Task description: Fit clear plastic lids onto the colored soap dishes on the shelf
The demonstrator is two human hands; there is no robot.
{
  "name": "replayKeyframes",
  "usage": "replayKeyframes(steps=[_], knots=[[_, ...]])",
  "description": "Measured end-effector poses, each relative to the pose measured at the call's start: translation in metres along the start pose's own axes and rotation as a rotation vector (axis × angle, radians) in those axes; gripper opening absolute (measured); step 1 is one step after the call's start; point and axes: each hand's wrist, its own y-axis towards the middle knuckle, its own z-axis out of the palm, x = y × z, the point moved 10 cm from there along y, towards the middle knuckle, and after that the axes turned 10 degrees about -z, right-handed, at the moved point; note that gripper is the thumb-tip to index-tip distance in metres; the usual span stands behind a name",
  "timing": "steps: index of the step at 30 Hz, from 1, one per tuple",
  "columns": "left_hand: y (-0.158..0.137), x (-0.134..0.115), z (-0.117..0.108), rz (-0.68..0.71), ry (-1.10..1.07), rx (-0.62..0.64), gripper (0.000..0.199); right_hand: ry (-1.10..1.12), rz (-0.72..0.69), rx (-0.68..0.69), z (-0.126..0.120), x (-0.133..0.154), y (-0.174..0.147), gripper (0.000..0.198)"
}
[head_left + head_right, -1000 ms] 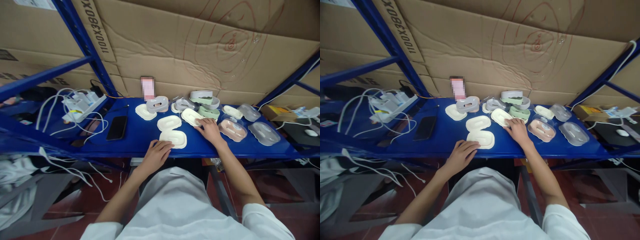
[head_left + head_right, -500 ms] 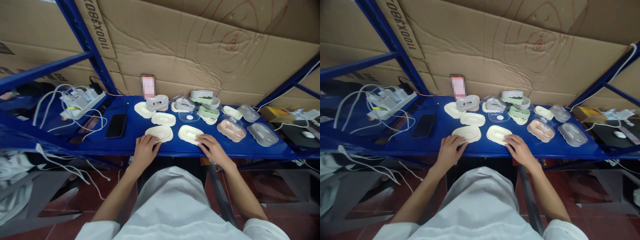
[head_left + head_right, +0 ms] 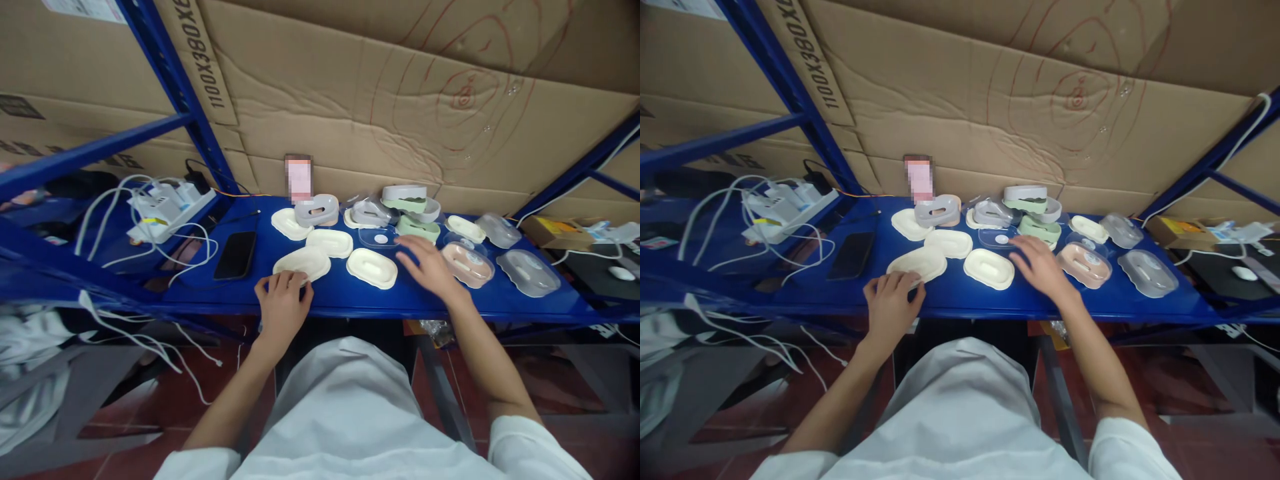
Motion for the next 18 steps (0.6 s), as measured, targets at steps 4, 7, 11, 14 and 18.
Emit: replayKeyframes(steps=[4,7,11,14,18], knots=[[0.000,0.002,0.002,-0.010,0.010,0.018,0.016,-0.275,0.156,-0.041,-0.026,-0.078,0.043,0.048],[0.002,0.004,0.008,0.010,-0.060,0.065,0.019,-0.386,0.219,0.003,-0.027,-0.126,0.073,0.056],[0.004,0.011,0.010,-0.010,-0.112,0.066,0.025,-0.329,0.278,0.123,-0.019,-0.169,0.099,0.044],[0.004,0.011,0.004,-0.045,-0.090,0.016,0.031,-0.266,0.252,0.096,-0.024,-0.169,0.104,0.038],[0.001,-0.022,0.009,0.091,-0.189,0.086,0.044,-0.252,0.074,-0.153,-0.044,-0.102,0.081,0.033]])
